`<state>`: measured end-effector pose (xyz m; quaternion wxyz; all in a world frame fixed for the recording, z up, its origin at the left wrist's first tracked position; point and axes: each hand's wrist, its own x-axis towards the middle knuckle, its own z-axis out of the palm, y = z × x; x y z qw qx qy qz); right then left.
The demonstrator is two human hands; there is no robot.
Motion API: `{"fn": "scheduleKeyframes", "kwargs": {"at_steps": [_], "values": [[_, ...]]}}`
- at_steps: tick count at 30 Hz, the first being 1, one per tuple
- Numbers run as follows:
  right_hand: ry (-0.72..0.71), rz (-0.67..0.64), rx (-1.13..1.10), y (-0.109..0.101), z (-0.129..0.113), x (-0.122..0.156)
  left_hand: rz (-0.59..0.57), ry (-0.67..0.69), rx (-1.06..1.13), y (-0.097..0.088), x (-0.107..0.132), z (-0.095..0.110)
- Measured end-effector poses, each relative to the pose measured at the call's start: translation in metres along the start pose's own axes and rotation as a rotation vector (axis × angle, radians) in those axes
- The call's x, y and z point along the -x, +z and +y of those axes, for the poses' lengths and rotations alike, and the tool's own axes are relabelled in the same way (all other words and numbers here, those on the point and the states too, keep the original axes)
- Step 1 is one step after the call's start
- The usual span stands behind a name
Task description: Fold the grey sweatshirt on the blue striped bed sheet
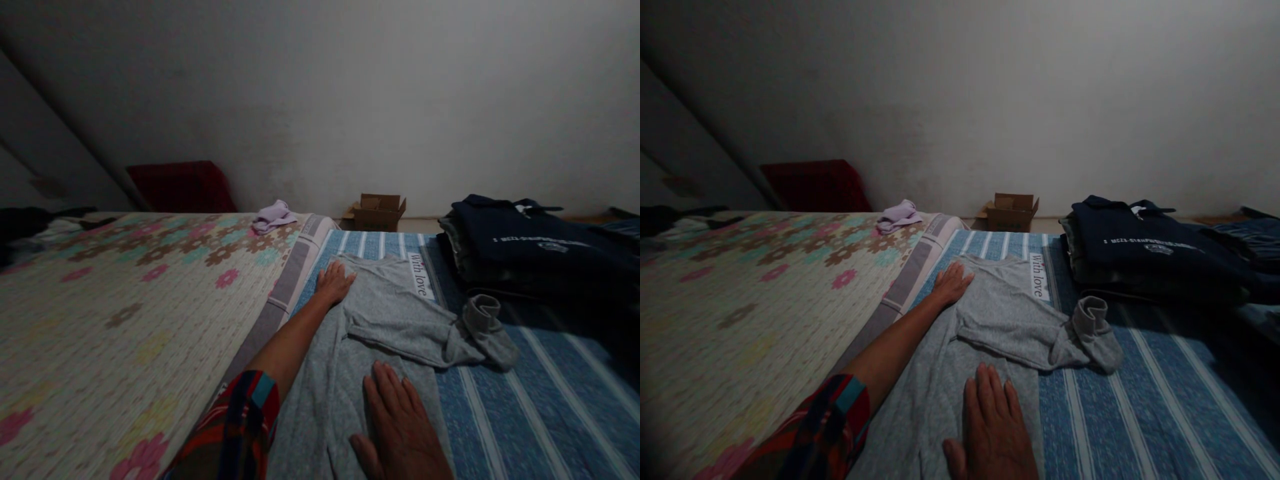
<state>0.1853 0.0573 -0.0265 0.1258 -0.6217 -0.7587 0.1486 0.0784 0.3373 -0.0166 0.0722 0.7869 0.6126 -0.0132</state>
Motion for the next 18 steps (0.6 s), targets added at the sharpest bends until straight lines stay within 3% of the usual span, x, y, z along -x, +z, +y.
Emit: {"fn": "scheduleKeyframes", "kwargs": {"at_steps": [18], "values": [[-0.005, 0.010, -0.001, 0.005, 0.001, 0.000, 0.002, -0.037, -0.002, 0.002, -0.026, -0.002]]}}
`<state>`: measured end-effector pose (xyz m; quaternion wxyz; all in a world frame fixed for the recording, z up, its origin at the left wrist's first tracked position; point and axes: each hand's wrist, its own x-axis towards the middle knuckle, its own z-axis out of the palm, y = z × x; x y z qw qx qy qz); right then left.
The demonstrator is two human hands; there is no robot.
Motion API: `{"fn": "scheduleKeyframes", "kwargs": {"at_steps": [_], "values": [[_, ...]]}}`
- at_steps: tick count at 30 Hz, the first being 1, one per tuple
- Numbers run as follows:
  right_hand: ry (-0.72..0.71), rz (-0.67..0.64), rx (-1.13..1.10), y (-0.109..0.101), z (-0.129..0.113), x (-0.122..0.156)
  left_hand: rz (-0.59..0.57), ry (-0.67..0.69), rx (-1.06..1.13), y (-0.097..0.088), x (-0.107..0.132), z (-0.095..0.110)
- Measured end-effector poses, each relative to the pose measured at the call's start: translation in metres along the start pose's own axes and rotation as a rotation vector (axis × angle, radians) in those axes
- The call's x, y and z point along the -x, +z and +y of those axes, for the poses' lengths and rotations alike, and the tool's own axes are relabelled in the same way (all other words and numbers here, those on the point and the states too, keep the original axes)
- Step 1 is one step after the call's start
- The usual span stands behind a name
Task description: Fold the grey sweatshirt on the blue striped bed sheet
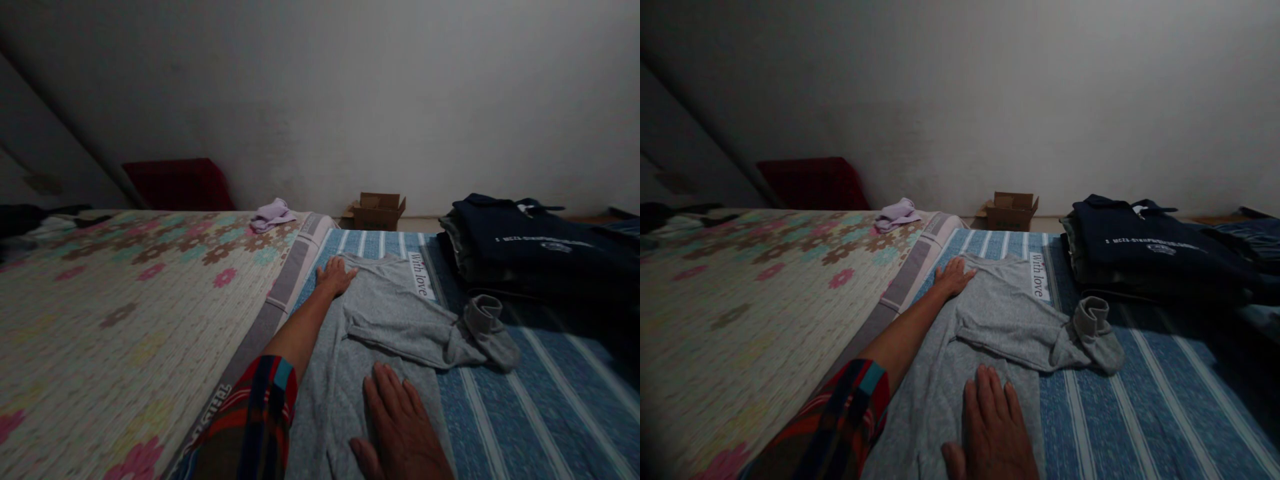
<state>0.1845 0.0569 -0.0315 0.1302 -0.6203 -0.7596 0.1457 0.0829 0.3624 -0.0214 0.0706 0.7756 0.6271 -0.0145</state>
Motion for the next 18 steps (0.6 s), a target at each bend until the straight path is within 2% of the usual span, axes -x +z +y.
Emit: {"fn": "scheduleKeyframes", "kwargs": {"at_steps": [18], "values": [[-0.004, -0.023, -0.016, 0.0019, 0.0021, -0.0001, 0.023, -0.002, -0.021, -0.0046, -0.0046, -0.0012]]}}
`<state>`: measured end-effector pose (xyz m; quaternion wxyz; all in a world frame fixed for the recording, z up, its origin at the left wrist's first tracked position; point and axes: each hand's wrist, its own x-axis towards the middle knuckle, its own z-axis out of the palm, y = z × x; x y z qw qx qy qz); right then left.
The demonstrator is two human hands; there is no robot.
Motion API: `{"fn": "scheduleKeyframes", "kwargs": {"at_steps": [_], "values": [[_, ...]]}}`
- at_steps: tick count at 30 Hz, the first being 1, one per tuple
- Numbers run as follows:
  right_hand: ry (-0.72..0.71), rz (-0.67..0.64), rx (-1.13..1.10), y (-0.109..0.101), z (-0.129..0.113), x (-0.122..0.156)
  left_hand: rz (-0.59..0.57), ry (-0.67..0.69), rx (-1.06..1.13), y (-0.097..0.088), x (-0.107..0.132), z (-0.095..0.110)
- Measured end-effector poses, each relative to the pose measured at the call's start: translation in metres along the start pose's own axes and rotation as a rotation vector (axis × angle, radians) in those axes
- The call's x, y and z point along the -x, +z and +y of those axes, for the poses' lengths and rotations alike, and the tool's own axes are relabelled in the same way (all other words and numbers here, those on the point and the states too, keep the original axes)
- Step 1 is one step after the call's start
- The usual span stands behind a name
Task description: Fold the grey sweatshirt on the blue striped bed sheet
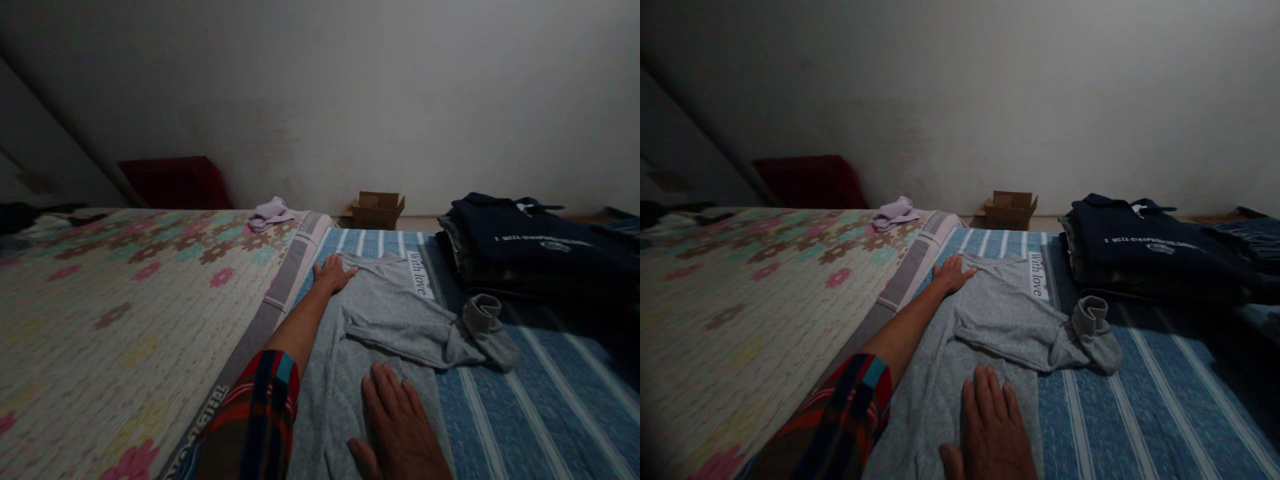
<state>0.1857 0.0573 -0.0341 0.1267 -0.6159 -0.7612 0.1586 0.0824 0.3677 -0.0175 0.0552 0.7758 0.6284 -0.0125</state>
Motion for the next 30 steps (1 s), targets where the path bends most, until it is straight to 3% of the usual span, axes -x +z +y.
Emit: {"fn": "scheduleKeyframes", "kwargs": {"at_steps": [15, 22, 26, 30], "values": [[0.002, -0.010, -0.006, -0.005, -0.001, 0.001, -0.013, 0.005, 0.006, 0.004, -0.004, -0.002], [0.014, -0.009, -0.012, -0.007, -0.004, 0.002, -0.033, -0.005, 0.023, -0.004, -0.003, -0.002], [0.022, 0.001, -0.021, -0.011, -0.005, 0.002, -0.001, 0.023, 0.002, -0.011, 0.013, -0.004], [0.026, -0.002, -0.033, -0.016, -0.008, 0.003, -0.049, 0.097, -0.012, -0.013, 0.054, -0.006]]}}
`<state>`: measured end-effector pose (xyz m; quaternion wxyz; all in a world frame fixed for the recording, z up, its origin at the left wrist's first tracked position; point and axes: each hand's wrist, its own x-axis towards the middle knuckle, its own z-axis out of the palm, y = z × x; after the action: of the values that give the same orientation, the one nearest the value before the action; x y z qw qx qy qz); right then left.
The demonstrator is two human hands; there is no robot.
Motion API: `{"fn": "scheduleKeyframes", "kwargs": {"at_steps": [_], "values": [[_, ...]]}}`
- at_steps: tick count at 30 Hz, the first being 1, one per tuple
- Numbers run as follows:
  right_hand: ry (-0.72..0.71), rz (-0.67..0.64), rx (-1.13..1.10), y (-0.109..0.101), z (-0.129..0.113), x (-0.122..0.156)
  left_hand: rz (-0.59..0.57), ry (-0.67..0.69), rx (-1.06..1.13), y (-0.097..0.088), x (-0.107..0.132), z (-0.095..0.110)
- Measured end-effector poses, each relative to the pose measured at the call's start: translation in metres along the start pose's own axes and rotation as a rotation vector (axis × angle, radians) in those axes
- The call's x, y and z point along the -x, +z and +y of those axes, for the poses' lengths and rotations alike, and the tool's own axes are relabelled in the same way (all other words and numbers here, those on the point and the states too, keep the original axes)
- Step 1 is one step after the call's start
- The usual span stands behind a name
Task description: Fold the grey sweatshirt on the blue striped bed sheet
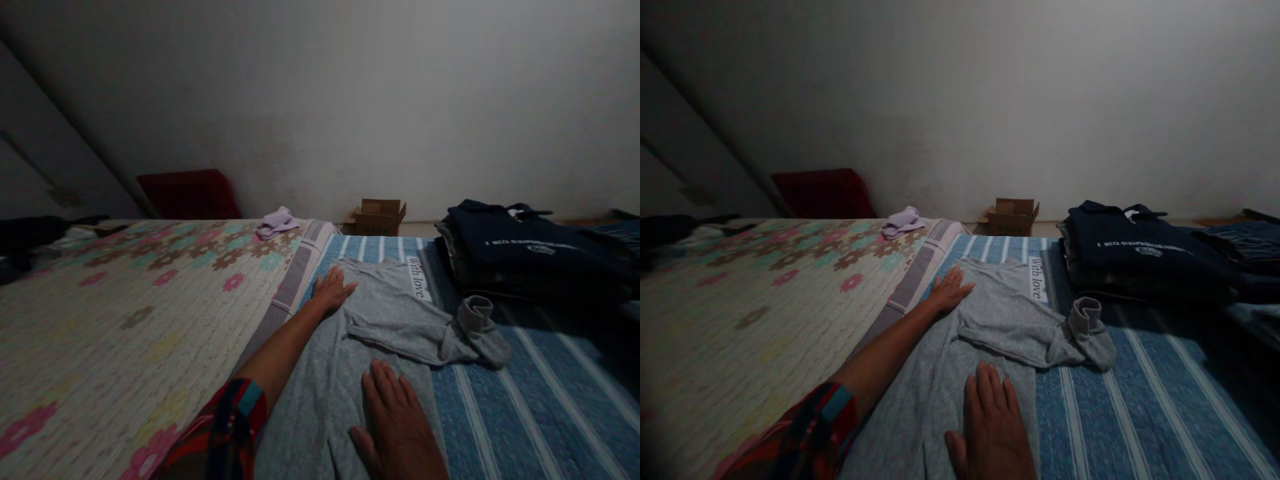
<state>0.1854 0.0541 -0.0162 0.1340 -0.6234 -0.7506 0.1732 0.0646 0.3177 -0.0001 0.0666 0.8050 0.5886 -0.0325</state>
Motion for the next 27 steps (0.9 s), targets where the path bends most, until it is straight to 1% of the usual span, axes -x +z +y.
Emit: {"fn": "scheduleKeyframes", "kwargs": {"at_steps": [5, 7, 9, 12, 17, 27], "values": [[-0.015, 0.048, -0.007, -0.002, -0.001, 0.003, -0.035, 0.103, 0.003, 0.006, 0.064, 0.000], [-0.023, 0.061, -0.008, -0.002, -0.001, 0.003, -0.039, 0.109, 0.000, 0.010, 0.082, -0.001], [-0.025, 0.070, -0.008, -0.001, -0.001, 0.003, -0.045, 0.096, 0.002, 0.014, 0.092, -0.002], [-0.029, 0.077, -0.001, -0.001, -0.001, 0.003, -0.037, 0.079, -0.007, 0.020, 0.094, -0.003], [-0.045, 0.067, 0.030, 0.000, 0.000, 0.003, -0.018, 0.098, -0.025, 0.027, 0.087, -0.004], [-0.039, 0.034, 0.061, -0.002, -0.003, 0.003, -0.035, 0.108, -0.036, 0.027, 0.084, -0.005]]}}
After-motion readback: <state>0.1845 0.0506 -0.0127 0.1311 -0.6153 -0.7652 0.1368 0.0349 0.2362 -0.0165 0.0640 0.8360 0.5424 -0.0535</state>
